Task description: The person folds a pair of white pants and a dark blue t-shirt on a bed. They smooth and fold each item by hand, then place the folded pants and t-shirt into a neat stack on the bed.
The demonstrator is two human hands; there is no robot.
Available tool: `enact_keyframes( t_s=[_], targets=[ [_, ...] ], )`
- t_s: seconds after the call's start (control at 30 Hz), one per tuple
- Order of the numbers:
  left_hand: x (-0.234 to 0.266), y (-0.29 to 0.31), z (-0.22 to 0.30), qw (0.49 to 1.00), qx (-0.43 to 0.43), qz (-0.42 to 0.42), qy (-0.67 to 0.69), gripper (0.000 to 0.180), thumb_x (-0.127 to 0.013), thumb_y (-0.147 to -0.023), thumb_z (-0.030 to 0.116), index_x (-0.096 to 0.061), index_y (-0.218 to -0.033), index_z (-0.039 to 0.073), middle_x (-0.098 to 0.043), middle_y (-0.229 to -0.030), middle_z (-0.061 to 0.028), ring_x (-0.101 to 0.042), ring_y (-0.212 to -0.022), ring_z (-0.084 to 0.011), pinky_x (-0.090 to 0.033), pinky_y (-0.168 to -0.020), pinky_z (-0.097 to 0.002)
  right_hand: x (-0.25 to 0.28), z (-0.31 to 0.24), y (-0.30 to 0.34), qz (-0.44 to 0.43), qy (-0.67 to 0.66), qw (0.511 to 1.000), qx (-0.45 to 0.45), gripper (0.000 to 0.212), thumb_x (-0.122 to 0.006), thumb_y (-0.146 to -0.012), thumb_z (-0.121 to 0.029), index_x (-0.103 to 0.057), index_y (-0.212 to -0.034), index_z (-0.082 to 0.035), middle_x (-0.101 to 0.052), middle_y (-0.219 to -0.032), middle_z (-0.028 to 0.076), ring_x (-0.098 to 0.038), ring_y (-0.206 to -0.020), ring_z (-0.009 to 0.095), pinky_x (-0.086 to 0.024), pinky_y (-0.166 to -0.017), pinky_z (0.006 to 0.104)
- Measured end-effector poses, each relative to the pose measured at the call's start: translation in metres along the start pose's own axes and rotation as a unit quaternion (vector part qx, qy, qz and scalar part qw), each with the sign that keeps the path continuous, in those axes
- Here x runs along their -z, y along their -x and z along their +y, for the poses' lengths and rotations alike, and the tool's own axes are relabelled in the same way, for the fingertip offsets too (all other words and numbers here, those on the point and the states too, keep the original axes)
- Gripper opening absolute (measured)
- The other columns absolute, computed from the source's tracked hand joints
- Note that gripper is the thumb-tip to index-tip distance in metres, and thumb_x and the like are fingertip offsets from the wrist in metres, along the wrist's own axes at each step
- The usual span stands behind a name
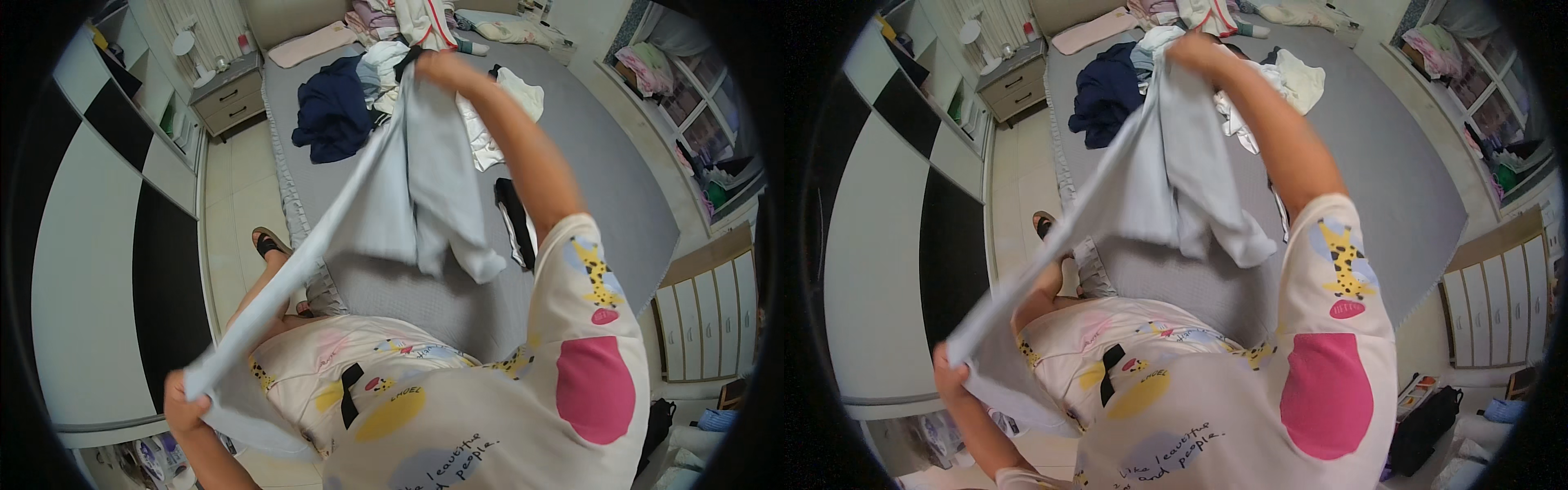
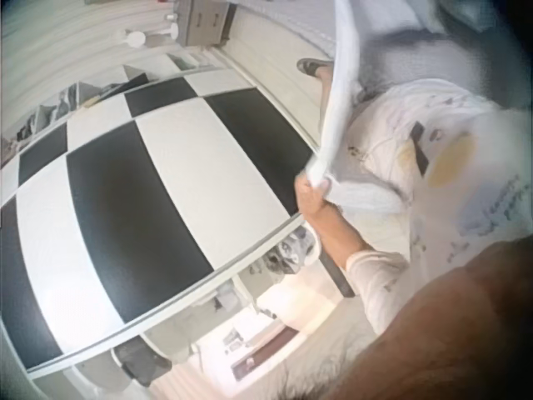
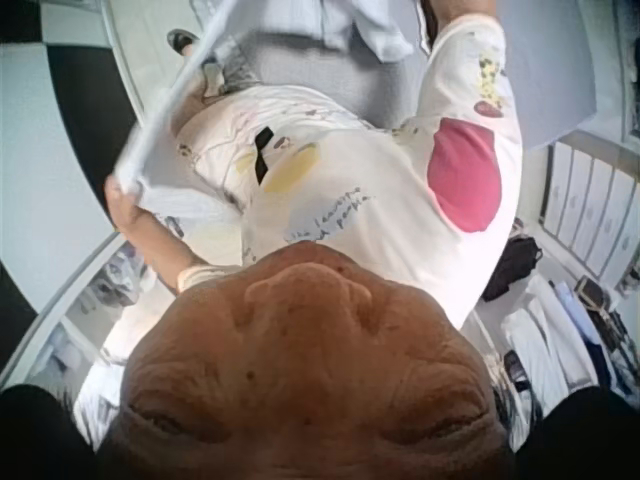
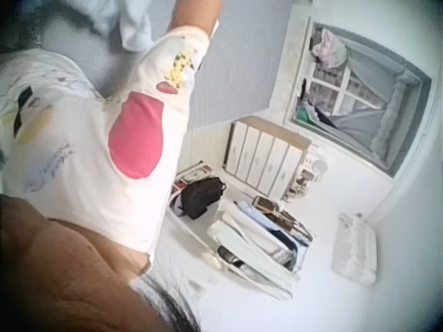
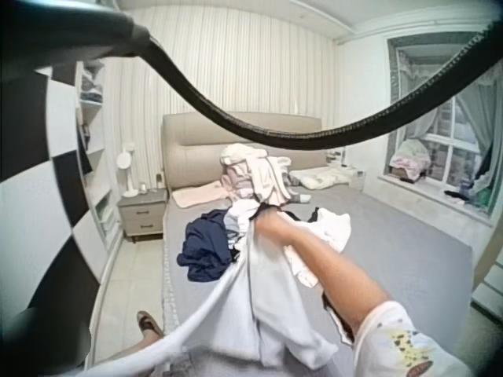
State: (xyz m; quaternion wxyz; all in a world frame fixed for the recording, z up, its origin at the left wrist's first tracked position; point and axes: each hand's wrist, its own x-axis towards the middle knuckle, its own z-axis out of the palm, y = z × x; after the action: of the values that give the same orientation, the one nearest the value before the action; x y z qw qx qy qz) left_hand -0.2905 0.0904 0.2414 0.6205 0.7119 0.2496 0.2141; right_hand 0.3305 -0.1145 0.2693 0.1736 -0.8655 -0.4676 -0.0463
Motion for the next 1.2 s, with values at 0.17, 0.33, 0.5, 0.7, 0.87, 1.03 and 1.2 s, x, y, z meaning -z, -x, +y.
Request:
enact_keyframes(
  t_s=[0.17, 0.33, 0.5, 0.7, 0.87, 1.03, 1.2],
  targets=[
    [-0.079, -0.055, 0.040, 0.923, -0.037, 0.051, 0.380, 0.054, -0.053, -0.082, 0.034, -0.049, -0.121, -0.003, -0.054, -0.120, -0.0188, -0.053, -0.108, -0.0270, -0.040, -0.096, -0.0403, 0.117, -0.022, -0.026, 0.422, 0.057, 0.903, -0.052, 0.031, -0.052, -0.085, -0.028, -0.059, -0.096, 0.000, -0.060, -0.092, 0.027, -0.058, -0.088, 0.042, -0.046, -0.076, 0.0503],
    [-0.149, -0.090, 0.006, 0.818, 0.193, -0.019, 0.541, 0.043, -0.047, -0.089, 0.028, -0.052, -0.119, -0.003, -0.059, -0.115, -0.0174, -0.056, -0.106, -0.0306, -0.040, -0.098, -0.0406, 0.036, -0.028, 0.004, 0.301, 0.060, 0.952, 0.017, 0.038, -0.055, -0.085, -0.038, -0.057, -0.108, -0.007, -0.064, -0.094, 0.019, -0.062, -0.086, 0.034, -0.048, -0.075, 0.0418],
    [-0.222, -0.120, -0.140, 0.781, 0.387, -0.058, 0.487, 0.033, -0.050, -0.090, 0.019, -0.050, -0.116, -0.001, -0.060, -0.111, -0.0131, -0.057, -0.103, -0.0262, -0.044, -0.094, -0.0407, -0.144, -0.023, 0.071, -0.116, -0.051, 0.989, 0.073, 0.050, -0.064, -0.079, -0.032, -0.051, -0.121, -0.008, -0.063, -0.097, 0.018, -0.061, -0.088, 0.034, -0.048, -0.076, 0.0405],
    [-0.228, -0.092, -0.188, 0.813, 0.349, -0.016, 0.466, 0.024, -0.049, -0.088, 0.006, -0.051, -0.111, -0.003, -0.060, -0.108, -0.0135, -0.059, -0.099, -0.0227, -0.047, -0.090, -0.0357, -0.230, -0.027, 0.141, -0.146, -0.128, 0.981, -0.017, 0.033, -0.062, -0.077, -0.019, -0.059, -0.106, -0.003, -0.063, -0.100, 0.016, -0.060, -0.093, 0.033, -0.047, -0.081, 0.0407],
    [-0.230, -0.073, -0.174, 0.873, 0.299, -0.065, 0.379, 0.024, -0.054, -0.086, 0.004, -0.052, -0.109, -0.003, -0.062, -0.104, -0.0100, -0.061, -0.092, -0.0173, -0.049, -0.083, -0.0303, -0.239, 0.036, 0.139, 0.094, 0.075, 0.986, -0.119, 0.048, -0.063, -0.077, -0.013, -0.047, -0.121, -0.004, -0.048, -0.123, 0.018, -0.044, -0.115, 0.035, -0.040, -0.093, 0.0415],
    [-0.237, -0.080, -0.179, 0.904, 0.282, -0.110, 0.302, 0.028, -0.057, -0.085, 0.005, -0.052, -0.111, -0.004, -0.062, -0.102, -0.0085, -0.060, -0.090, -0.0154, -0.048, -0.081, -0.0287, -0.255, 0.075, 0.138, 0.053, 0.092, 0.968, -0.228, 0.034, -0.061, -0.079, -0.015, -0.053, -0.111, -0.007, -0.047, -0.123, 0.019, -0.043, -0.117, 0.035, -0.041, -0.093, 0.0442],
    [-0.243, -0.086, -0.180, 0.902, 0.269, -0.120, 0.316, 0.029, -0.057, -0.086, 0.006, -0.052, -0.113, -0.003, -0.061, -0.103, -0.0083, -0.059, -0.090, -0.0149, -0.048, -0.081, -0.0283, -0.272, 0.104, 0.132, 0.110, 0.043, 0.956, -0.267, 0.022, -0.067, -0.074, -0.018, -0.061, -0.093, -0.007, -0.053, -0.114, 0.014, -0.049, -0.106, 0.034, -0.043, -0.086, 0.0451]
  ],
)
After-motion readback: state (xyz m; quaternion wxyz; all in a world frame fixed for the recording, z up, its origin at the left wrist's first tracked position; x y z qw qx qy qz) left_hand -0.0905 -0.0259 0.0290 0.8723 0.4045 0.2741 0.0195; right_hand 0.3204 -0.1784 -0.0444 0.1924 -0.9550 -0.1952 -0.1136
